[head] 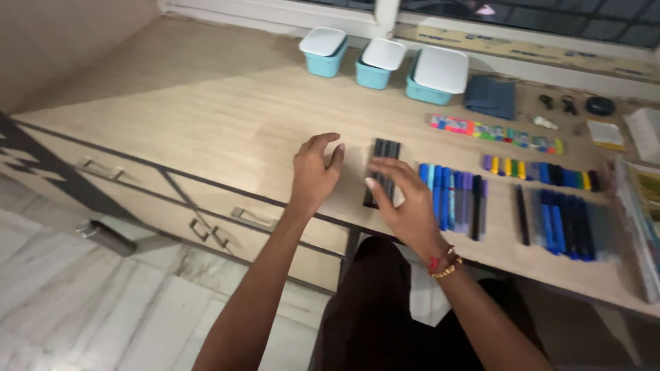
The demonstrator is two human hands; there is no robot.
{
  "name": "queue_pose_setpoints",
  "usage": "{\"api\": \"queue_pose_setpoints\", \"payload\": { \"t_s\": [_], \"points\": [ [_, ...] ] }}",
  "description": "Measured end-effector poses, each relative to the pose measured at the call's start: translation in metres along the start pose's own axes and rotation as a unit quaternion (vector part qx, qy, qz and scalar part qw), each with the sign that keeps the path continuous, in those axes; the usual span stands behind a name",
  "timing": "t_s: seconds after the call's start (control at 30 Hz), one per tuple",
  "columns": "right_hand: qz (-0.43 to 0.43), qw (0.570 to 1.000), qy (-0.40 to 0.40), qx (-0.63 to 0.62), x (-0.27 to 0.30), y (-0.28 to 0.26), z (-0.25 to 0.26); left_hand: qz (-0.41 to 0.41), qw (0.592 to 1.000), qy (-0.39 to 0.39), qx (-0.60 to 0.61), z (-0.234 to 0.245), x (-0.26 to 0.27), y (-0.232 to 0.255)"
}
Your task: The person organizes pens and highlighters by taking them out of a drawer and arranging them on a desk. They sort the items by color and type, placing them in neat rows. The person also handles a magazine, flipping through its pages before placing it back in the drawer.
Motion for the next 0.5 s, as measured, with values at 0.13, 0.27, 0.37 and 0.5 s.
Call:
{"api": "queue_pose_setpoints", "payload": {
  "t_s": [0.13, 0.27, 0.37, 0.5],
  "points": [
    [-0.001, 0.998, 0.032, 0.049, 0.011, 0.019, 0.032, -0.047, 0.992, -0.030, 0.110, -0.028, 0.004, 0.016],
    [-0.017, 0.992, 0.061, 0.110, 0.023, 0.042, 0.068, -0.013, 0.982, -0.085, 0.167, -0.043, 0.010, 0.016],
    [-0.031, 0.980, 0.081, 0.179, 0.033, 0.053, 0.093, 0.021, 0.974, -0.091, 0.205, -0.044, 0.009, 0.005],
    [-0.043, 0.968, 0.096, 0.229, 0.042, 0.068, 0.112, 0.091, 0.970, -0.063, 0.215, -0.045, 0.007, -0.010]
  ]
}}
Point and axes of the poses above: each hand's wrist, its own x-axis away from the middle knuckle, its own z-axis out of the back of the hand, y = z × x, the point moved 5 cm from there along -x, towards the middle knuckle, and after that the axes turned 8 degrees about x, right-handed, at the moved point
